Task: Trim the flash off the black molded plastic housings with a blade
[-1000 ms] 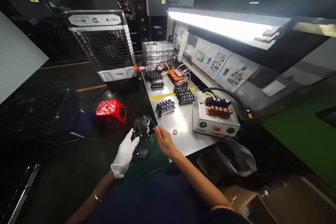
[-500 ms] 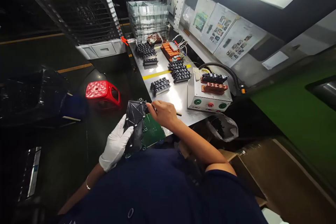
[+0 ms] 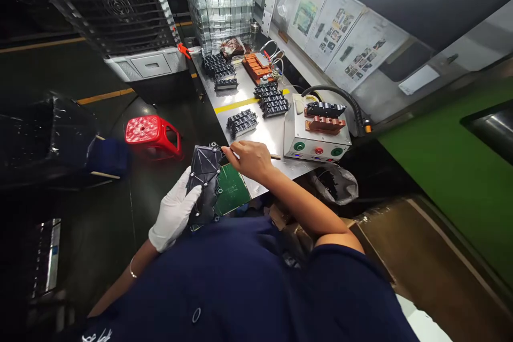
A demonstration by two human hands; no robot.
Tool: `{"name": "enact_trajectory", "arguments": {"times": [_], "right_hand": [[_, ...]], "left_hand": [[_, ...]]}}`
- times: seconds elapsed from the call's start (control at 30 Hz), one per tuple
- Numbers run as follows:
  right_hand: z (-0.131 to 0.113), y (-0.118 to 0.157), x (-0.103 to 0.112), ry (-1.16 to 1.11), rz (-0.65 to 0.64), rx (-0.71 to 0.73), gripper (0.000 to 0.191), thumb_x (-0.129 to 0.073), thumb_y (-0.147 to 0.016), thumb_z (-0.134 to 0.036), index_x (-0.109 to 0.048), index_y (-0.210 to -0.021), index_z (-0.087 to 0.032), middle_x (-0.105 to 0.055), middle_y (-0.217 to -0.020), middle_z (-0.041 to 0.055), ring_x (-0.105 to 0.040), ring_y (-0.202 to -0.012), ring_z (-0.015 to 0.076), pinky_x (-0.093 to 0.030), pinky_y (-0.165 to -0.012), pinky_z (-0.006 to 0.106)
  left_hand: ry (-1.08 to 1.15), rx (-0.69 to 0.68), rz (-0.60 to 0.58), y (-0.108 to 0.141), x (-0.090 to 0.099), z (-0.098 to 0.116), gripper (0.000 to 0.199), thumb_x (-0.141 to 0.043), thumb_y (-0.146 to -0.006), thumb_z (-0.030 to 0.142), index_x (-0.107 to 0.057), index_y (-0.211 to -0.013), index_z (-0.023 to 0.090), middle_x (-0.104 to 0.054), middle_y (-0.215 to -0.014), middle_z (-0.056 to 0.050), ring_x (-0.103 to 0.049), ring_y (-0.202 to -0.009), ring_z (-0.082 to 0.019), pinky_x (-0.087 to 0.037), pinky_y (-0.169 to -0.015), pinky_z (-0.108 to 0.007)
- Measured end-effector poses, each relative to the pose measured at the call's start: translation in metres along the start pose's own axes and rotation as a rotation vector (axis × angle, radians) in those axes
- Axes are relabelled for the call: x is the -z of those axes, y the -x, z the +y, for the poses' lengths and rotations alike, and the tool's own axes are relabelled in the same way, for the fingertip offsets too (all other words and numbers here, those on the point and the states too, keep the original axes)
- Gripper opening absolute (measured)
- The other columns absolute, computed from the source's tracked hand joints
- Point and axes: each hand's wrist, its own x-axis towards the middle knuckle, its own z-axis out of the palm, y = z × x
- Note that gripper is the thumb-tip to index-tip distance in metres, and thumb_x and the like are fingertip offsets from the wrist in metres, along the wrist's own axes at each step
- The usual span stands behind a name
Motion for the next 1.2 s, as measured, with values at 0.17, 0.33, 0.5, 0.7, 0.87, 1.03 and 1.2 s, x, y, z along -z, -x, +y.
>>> {"name": "enact_trajectory", "arguments": {"times": [0.17,0.33,0.5,0.7,0.87,1.03,1.2], "right_hand": [[0.0,-0.002,0.003,0.009,-0.02,0.015,0.058,-0.032,-0.1,-0.049,-0.064,-0.065,-0.016,-0.06,-0.059,0.0025,-0.045,-0.052,0.01,-0.018,-0.054,0.028],[0.0,0.003,0.008,-0.004,-0.022,0.008,0.059,-0.029,-0.1,-0.049,-0.062,-0.064,-0.016,-0.059,-0.059,0.0023,-0.044,-0.052,0.0095,-0.018,-0.055,0.028],[0.001,0.019,0.011,-0.053,-0.071,0.124,0.061,-0.031,-0.099,-0.054,-0.059,-0.059,-0.017,-0.052,-0.053,0.0002,-0.039,-0.05,0.0089,-0.018,-0.052,0.027],[0.002,0.023,0.01,-0.035,-0.088,0.163,0.062,-0.033,-0.098,-0.056,-0.06,-0.059,-0.016,-0.052,-0.052,0.0005,-0.038,-0.049,0.0087,-0.015,-0.051,0.027],[0.001,0.022,0.014,-0.008,-0.067,0.151,0.062,-0.035,-0.097,-0.056,-0.062,-0.059,-0.016,-0.054,-0.052,0.0008,-0.038,-0.049,0.0085,-0.014,-0.051,0.027],[-0.003,0.022,0.015,0.023,-0.048,0.161,0.061,-0.036,-0.097,-0.056,-0.063,-0.059,-0.016,-0.053,-0.051,0.0006,-0.038,-0.048,0.0084,-0.013,-0.05,0.027],[-0.004,0.023,0.015,0.012,-0.058,0.171,0.061,-0.036,-0.097,-0.056,-0.062,-0.059,-0.016,-0.054,-0.051,0.0001,-0.039,-0.048,0.0081,-0.014,-0.05,0.026]], "left_hand": [[-0.001,-0.021,-0.023,0.0,0.003,-0.002,0.059,-0.065,-0.086,0.033,-0.051,-0.142,0.022,-0.051,-0.148,0.0,-0.043,-0.139,-0.022,-0.03,-0.119,-0.031],[0.024,-0.014,-0.02,0.003,0.006,0.0,0.059,-0.066,-0.085,0.032,-0.051,-0.141,0.023,-0.052,-0.147,-0.001,-0.045,-0.138,-0.023,-0.03,-0.119,-0.035],[0.075,0.07,0.028,0.001,0.006,0.012,0.063,-0.067,-0.082,0.026,-0.05,-0.142,0.019,-0.053,-0.146,-0.003,-0.045,-0.138,-0.025,-0.029,-0.12,-0.04],[0.071,0.037,0.027,0.002,0.005,0.017,0.064,-0.066,-0.082,0.027,-0.049,-0.142,0.016,-0.052,-0.147,-0.003,-0.045,-0.138,-0.024,-0.028,-0.12,-0.037],[0.092,0.056,0.017,0.004,0.003,0.019,0.067,-0.066,-0.084,0.03,-0.044,-0.146,0.015,-0.049,-0.149,-0.007,-0.045,-0.138,-0.025,-0.031,-0.119,-0.038],[0.083,0.018,0.037,0.006,0.002,0.02,0.068,-0.068,-0.081,0.031,-0.047,-0.144,0.016,-0.051,-0.147,-0.008,-0.045,-0.138,-0.026,-0.03,-0.119,-0.037],[0.093,0.024,0.065,0.009,0.002,0.019,0.067,-0.069,-0.082,0.03,-0.048,-0.144,0.018,-0.052,-0.147,-0.007,-0.045,-0.137,-0.026,-0.032,-0.118,-0.039]]}}
